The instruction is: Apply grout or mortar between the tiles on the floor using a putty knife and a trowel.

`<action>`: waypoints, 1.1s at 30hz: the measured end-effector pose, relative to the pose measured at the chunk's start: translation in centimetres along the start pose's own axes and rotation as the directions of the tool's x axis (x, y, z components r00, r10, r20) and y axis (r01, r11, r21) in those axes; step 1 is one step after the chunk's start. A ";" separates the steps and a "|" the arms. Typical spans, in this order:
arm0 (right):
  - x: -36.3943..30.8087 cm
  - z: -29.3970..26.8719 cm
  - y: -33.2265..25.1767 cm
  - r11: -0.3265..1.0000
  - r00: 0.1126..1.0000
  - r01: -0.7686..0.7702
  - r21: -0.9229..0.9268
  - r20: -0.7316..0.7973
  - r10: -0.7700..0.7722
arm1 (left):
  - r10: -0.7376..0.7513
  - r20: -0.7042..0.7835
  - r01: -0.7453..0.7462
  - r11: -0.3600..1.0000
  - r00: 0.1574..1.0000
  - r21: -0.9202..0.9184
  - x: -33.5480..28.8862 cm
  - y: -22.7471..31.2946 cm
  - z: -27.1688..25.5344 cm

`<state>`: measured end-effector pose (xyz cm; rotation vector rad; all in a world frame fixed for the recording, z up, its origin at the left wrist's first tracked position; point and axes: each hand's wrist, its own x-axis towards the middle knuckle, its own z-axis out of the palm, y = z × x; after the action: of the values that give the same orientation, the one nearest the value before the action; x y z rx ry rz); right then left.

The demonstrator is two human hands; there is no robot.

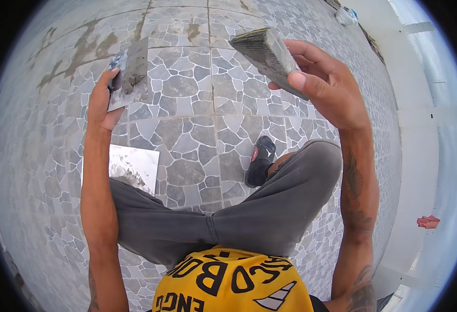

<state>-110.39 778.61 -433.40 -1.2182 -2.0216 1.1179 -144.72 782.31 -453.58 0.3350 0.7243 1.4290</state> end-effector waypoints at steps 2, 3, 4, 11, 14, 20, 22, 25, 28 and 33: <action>1.8 -0.9 0.0 1.000 1.000 0.001 -0.027 -0.024 -0.002 | -0.026 -0.009 0.026 1.000 1.000 -0.006 0.7 -0.6 0.9; 2.7 -1.6 0.0 0.995 1.000 -0.022 -0.098 -0.010 0.021 | -0.023 0.005 0.023 1.000 1.000 -0.010 0.9 -1.0 1.4; 3.6 -2.1 0.2 0.985 0.999 -0.042 -0.167 0.005 0.044 | -0.011 -0.007 0.011 1.000 1.000 -0.003 1.3 -1.3 1.9; 9.0 -3.7 4.4 0.822 0.964 0.266 -0.503 0.154 -0.217 | -0.032 0.067 0.026 0.995 0.997 0.097 5.8 -3.0 5.2; 11.7 -3.6 6.9 0.635 0.892 0.451 -0.627 0.286 -0.351 | -0.044 0.076 0.036 0.994 0.996 0.107 7.8 -4.5 6.0; 14.9 -3.4 10.9 0.564 0.852 0.523 -0.640 0.379 -0.361 | -0.040 0.110 0.019 0.982 0.993 0.189 11.6 -8.0 7.5; 15.3 -3.5 11.8 0.537 0.845 0.534 -0.653 0.389 -0.368 | -0.051 0.094 0.031 0.979 0.994 0.204 12.2 -8.6 8.1; 15.5 -3.6 12.4 0.513 0.822 0.569 -0.643 0.418 -0.387 | -0.055 0.092 0.032 0.973 0.994 0.230 12.5 -9.2 8.9; 15.4 -3.6 12.2 0.503 0.828 0.559 -0.659 0.418 -0.373 | -0.048 0.109 0.021 0.971 0.993 0.240 12.3 -9.3 9.7; 14.9 -3.3 10.9 0.455 0.848 0.531 -0.715 0.443 -0.292 | -0.043 0.094 0.024 0.979 0.995 0.201 11.3 -8.6 9.7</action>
<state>-109.73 795.83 -440.72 -0.8227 -2.9960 -0.0061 -132.13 794.01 -454.50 0.5424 0.7910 1.3014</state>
